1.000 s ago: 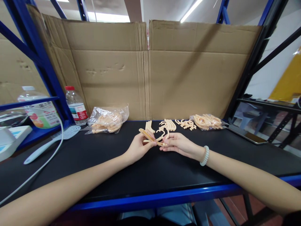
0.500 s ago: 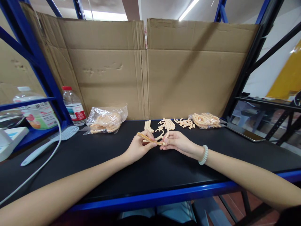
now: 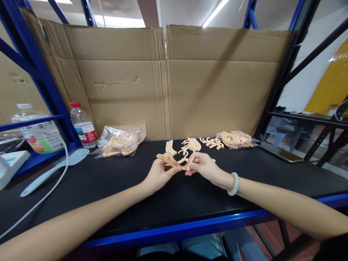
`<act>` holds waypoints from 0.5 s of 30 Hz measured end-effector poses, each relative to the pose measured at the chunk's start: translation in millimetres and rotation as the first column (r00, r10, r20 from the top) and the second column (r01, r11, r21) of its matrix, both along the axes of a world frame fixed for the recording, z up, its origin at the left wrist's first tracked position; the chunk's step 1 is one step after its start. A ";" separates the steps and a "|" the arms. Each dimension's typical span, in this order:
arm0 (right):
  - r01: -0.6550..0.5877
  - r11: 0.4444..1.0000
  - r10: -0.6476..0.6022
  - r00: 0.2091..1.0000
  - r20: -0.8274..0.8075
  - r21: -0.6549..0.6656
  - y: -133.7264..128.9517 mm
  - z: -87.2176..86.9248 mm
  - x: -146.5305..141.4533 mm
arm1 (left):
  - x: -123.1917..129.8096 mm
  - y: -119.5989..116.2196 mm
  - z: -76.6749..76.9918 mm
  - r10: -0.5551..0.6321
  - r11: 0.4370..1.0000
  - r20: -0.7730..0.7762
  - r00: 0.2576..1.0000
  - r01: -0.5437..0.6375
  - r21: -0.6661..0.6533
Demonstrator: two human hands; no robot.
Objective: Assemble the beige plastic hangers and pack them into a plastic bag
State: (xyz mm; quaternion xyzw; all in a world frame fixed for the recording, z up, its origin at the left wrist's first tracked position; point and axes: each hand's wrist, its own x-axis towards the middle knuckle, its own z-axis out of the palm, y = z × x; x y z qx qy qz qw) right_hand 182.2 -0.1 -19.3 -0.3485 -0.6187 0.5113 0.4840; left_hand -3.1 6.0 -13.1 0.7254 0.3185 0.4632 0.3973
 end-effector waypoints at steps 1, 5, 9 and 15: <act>0.007 1.000 -0.007 1.000 0.002 0.009 0.3 -0.8 -0.6 | 0.5 -1.3 0.5 0.010 1.000 -0.005 1.000 -0.010 0.001; 0.057 0.997 -0.057 0.998 -0.010 0.060 0.3 -2.6 -2.6 | 2.7 -7.0 3.4 0.065 0.998 -0.033 0.997 -0.065 0.004; 0.022 0.999 -0.020 0.998 -0.054 0.031 -1.3 0.1 -2.2 | 4.4 -8.4 4.6 0.100 0.994 0.049 0.994 -0.097 -0.050; 0.070 0.992 -0.068 0.997 -0.022 0.104 1.4 2.3 0.8 | 4.6 -2.1 0.3 0.183 0.955 0.210 0.960 -0.123 -0.271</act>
